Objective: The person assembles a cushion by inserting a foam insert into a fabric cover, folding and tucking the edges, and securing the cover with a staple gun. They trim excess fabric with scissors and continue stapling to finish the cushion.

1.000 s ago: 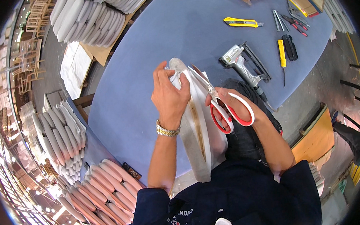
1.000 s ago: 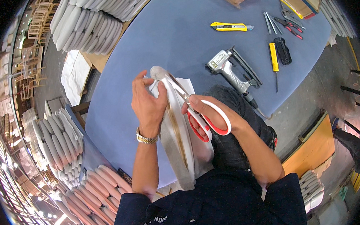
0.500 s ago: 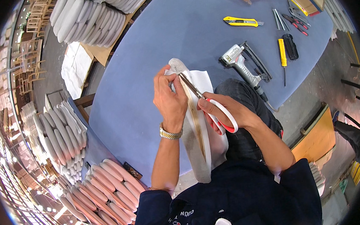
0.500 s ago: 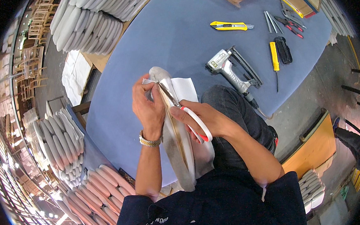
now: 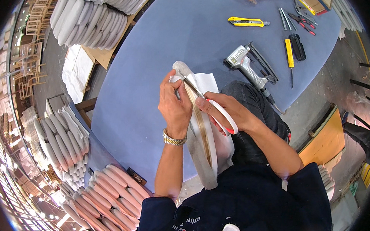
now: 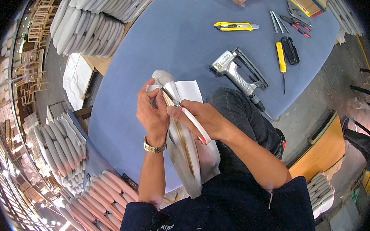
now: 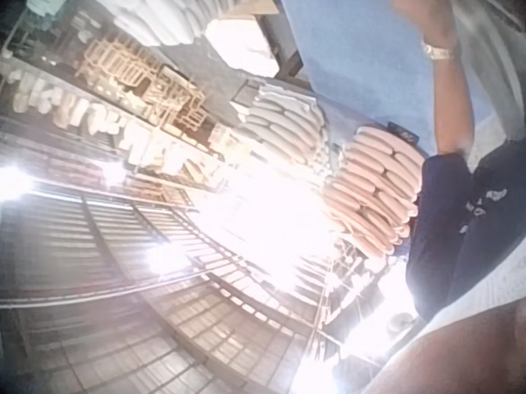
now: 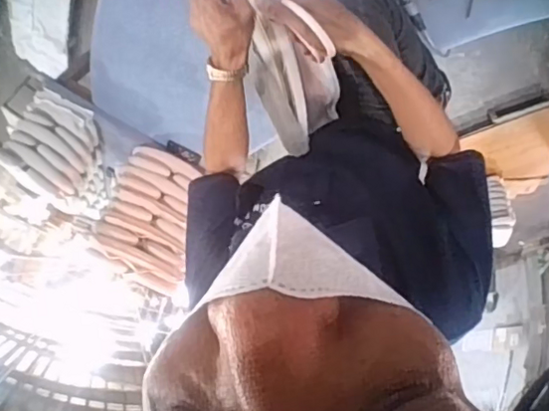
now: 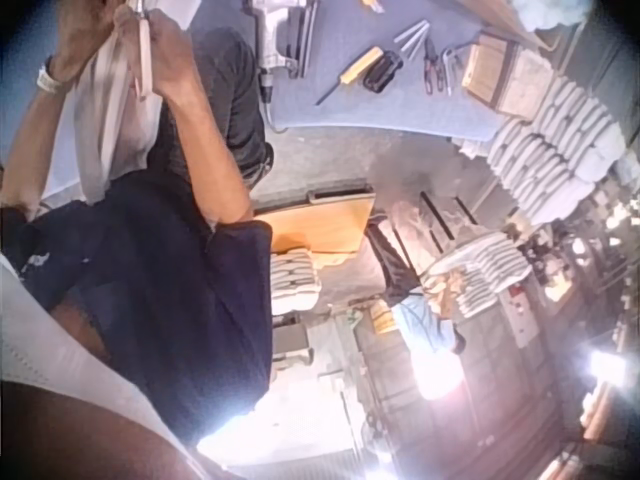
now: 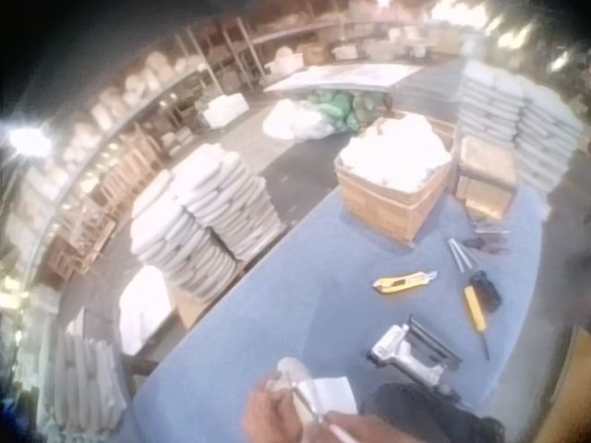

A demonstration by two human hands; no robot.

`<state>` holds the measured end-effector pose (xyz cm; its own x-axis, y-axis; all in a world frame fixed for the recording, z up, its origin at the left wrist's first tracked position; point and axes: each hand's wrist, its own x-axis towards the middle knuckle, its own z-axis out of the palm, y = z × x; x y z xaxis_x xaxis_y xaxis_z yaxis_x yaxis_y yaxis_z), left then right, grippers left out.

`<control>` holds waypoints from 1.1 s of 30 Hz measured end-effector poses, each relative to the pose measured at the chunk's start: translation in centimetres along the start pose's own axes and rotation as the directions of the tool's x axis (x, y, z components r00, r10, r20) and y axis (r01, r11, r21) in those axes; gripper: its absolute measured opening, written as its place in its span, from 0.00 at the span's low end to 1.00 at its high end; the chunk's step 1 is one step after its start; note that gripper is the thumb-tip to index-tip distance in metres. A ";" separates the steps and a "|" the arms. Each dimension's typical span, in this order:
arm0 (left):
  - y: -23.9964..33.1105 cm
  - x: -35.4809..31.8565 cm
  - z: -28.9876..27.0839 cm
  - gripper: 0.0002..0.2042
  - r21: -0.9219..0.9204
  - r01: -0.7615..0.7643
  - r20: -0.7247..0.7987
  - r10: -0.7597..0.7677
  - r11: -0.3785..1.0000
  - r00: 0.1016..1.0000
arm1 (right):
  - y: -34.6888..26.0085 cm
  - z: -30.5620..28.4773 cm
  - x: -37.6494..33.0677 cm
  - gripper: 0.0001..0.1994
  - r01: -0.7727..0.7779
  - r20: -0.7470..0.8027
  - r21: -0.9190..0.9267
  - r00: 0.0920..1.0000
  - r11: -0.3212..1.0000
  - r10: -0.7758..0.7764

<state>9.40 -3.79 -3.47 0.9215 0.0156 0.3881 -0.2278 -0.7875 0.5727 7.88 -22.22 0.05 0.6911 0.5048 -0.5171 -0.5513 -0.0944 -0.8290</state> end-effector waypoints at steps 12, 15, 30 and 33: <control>-0.5 -0.4 0.4 0.05 -0.016 0.030 -0.019 -0.030 0.999 0.999 | 2.5 2.6 1.1 0.27 0.005 -0.145 0.086 0.989 0.996 0.008; -0.4 -0.4 0.4 0.04 -0.034 0.109 -0.003 -0.109 0.993 0.994 | 2.2 2.2 1.0 0.30 0.037 -0.146 0.047 0.989 0.998 -0.029; -0.7 -0.2 -0.5 0.05 -0.053 0.232 0.018 -0.232 0.971 0.973 | 1.0 1.0 -0.1 0.37 -0.063 0.086 0.211 0.995 0.976 0.045; -1.1 -0.1 -0.2 0.05 -0.053 0.129 -0.027 -0.130 0.990 0.991 | 1.1 1.0 0.2 0.37 -0.066 0.088 0.222 0.995 0.973 0.047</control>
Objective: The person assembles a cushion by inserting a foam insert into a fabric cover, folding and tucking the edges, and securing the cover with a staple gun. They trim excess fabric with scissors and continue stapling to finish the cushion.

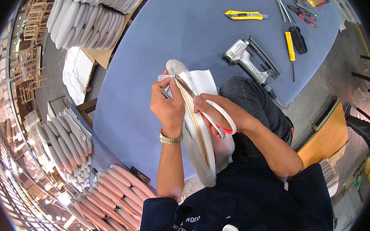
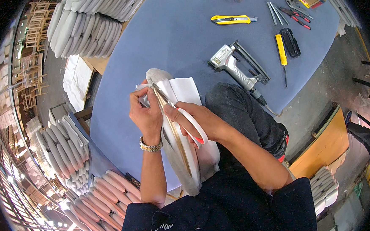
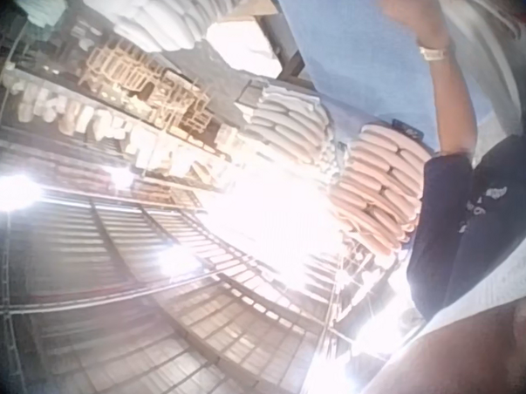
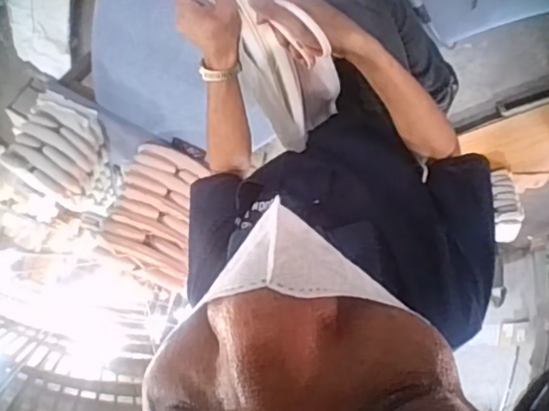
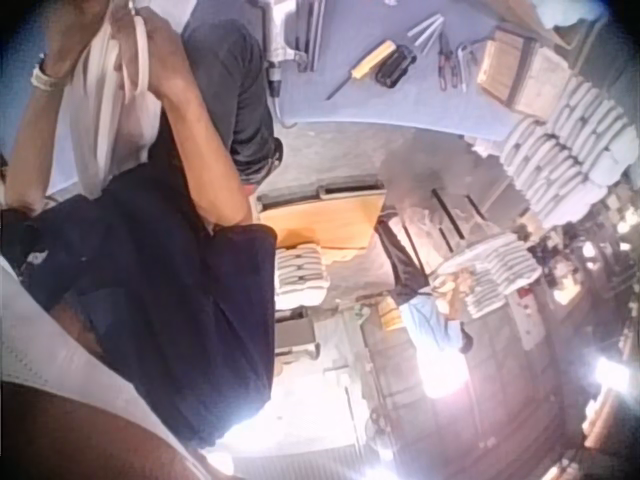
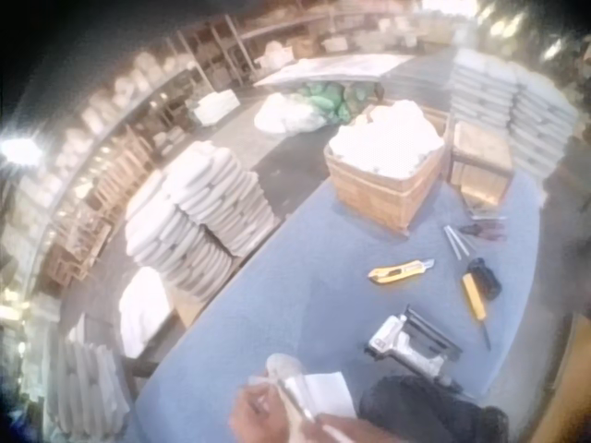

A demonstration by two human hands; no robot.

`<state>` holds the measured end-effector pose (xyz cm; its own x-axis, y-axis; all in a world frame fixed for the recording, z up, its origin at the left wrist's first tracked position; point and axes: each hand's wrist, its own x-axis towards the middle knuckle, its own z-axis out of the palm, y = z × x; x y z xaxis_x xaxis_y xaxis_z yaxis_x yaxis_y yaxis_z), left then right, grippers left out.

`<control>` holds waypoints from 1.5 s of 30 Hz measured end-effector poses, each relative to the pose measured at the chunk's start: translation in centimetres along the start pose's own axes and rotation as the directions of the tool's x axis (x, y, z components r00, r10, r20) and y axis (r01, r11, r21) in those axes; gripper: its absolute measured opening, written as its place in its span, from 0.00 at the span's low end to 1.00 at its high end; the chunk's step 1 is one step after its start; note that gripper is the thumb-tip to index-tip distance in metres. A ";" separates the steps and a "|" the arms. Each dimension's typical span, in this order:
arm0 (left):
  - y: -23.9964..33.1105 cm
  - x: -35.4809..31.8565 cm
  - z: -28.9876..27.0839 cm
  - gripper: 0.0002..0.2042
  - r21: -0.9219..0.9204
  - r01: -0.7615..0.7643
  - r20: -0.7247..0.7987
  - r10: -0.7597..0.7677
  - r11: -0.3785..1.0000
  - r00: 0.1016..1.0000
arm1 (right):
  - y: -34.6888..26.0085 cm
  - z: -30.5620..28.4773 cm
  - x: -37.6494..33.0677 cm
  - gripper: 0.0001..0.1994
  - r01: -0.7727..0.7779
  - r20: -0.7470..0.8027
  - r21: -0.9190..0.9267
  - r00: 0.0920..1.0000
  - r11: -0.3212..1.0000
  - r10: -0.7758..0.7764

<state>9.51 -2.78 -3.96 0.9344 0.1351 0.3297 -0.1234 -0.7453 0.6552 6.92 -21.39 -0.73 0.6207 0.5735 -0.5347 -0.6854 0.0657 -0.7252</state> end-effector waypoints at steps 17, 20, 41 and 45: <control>1.0 -0.4 -0.3 0.04 0.010 0.119 0.077 -0.119 0.993 0.990 | -0.1 0.3 1.3 0.33 0.070 -0.101 -0.066 0.992 0.995 -0.076; 0.8 -0.5 -0.1 0.04 -0.025 0.085 0.051 -0.084 0.996 0.995 | 0.9 0.5 1.8 0.32 0.102 -0.140 -0.109 0.983 0.989 -0.116; 0.3 0.5 -0.7 0.04 -0.137 -0.061 -0.041 0.056 0.989 0.998 | 0.6 -4.2 -2.5 0.26 0.095 -0.276 -0.615 0.904 0.783 -0.326; -1.2 1.3 -1.2 0.04 -0.276 0.099 0.012 -0.100 0.956 0.995 | -1.4 -5.8 -3.5 0.24 0.115 -0.302 -0.331 0.928 0.937 -0.220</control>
<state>10.48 -0.93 -3.54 0.9461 0.2006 0.2544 -0.1177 -0.5186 0.8469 7.89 -28.25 -0.32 0.8416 0.2710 -0.4672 -0.4447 -0.1433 -0.8841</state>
